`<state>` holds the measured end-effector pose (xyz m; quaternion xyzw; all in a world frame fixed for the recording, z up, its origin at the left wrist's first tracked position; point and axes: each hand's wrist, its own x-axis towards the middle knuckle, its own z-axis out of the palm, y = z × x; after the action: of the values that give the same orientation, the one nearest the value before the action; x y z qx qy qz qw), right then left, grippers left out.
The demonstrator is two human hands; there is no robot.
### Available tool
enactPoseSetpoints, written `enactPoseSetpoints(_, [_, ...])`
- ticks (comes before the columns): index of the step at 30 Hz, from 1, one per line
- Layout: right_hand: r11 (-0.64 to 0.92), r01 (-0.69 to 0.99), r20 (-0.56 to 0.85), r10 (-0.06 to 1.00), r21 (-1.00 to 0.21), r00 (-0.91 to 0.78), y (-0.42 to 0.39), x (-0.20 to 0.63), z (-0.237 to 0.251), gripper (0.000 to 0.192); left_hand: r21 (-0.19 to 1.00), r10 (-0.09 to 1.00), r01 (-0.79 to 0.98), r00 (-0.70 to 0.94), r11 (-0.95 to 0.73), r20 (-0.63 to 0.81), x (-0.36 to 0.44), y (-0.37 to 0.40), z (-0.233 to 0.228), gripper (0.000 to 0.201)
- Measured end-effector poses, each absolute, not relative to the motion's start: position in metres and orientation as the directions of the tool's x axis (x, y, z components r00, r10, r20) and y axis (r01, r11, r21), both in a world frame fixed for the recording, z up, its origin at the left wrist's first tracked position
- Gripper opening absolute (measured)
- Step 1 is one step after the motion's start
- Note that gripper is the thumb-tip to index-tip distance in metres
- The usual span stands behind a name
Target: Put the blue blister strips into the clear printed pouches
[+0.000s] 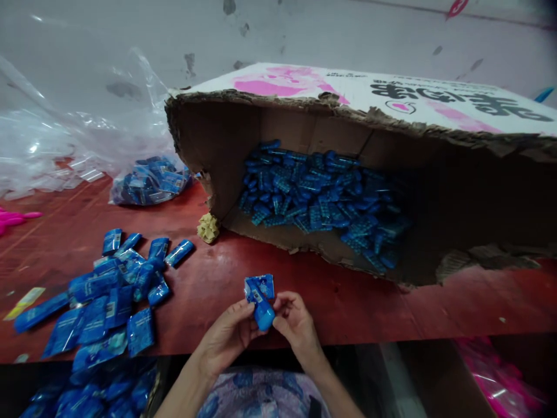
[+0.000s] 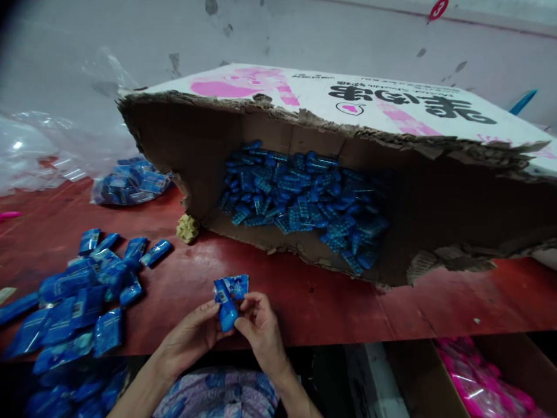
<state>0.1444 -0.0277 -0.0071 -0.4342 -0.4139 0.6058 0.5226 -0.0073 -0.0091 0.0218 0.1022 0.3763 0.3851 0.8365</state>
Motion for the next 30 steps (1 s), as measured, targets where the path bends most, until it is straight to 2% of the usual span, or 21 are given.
enactPoseSetpoints(2, [-0.061, -0.298, -0.029, 0.993, -0.952, -0.112, -0.024, 0.149, -0.005, 0.053, 0.470, 0.717, -0.544, 0.473, 0.695, -0.512, -0.007, -0.008, 0.026, 0.018])
enactPoseSetpoints(4, [-0.068, -0.330, 0.003, 0.978, -0.942, -0.210, -0.021, 0.153, -0.001, 0.063, 0.467, 0.702, -0.524, 0.518, 0.712, -0.488, -0.007, -0.008, 0.028, 0.021])
enactPoseSetpoints(7, [-0.098, -0.345, 0.026, 0.941, -0.933, -0.337, -0.022, 0.155, 0.007, 0.055, 0.461, 0.702, -0.529, 0.527, 0.713, -0.480, -0.005, -0.009, 0.026, 0.016])
enactPoseSetpoints(10, [-0.122, -0.280, -0.006, 0.923, -0.952, -0.384, -0.025, 0.155, 0.012, 0.041, 0.483, 0.732, -0.552, 0.476, 0.680, -0.487, -0.003, -0.013, 0.024, 0.012])
enactPoseSetpoints(17, [-0.045, -0.087, -0.016, 0.953, -0.995, -0.304, -0.028, 0.154, 0.013, 0.039, 0.473, 0.757, -0.603, 0.404, 0.642, -0.513, 0.004, -0.022, 0.021, 0.011])
enactPoseSetpoints(22, [0.035, 0.082, 0.025, 0.994, -0.996, -0.110, -0.031, 0.147, 0.008, 0.031, 0.474, 0.774, -0.642, 0.325, 0.603, -0.544, 0.012, -0.020, 0.024, 0.010])
enactPoseSetpoints(27, [0.082, 0.096, 0.076, 0.995, -0.992, -0.065, -0.030, 0.144, 0.004, 0.031, 0.528, 0.802, -0.619, 0.330, 0.582, -0.498, 0.012, -0.019, 0.028, 0.012])
enactPoseSetpoints(30, [0.084, 0.081, 0.079, 0.995, -0.993, -0.060, -0.029, 0.142, 0.003, 0.030, 0.601, 0.828, -0.587, 0.249, 0.542, -0.503, 0.009, -0.018, 0.027, 0.013])
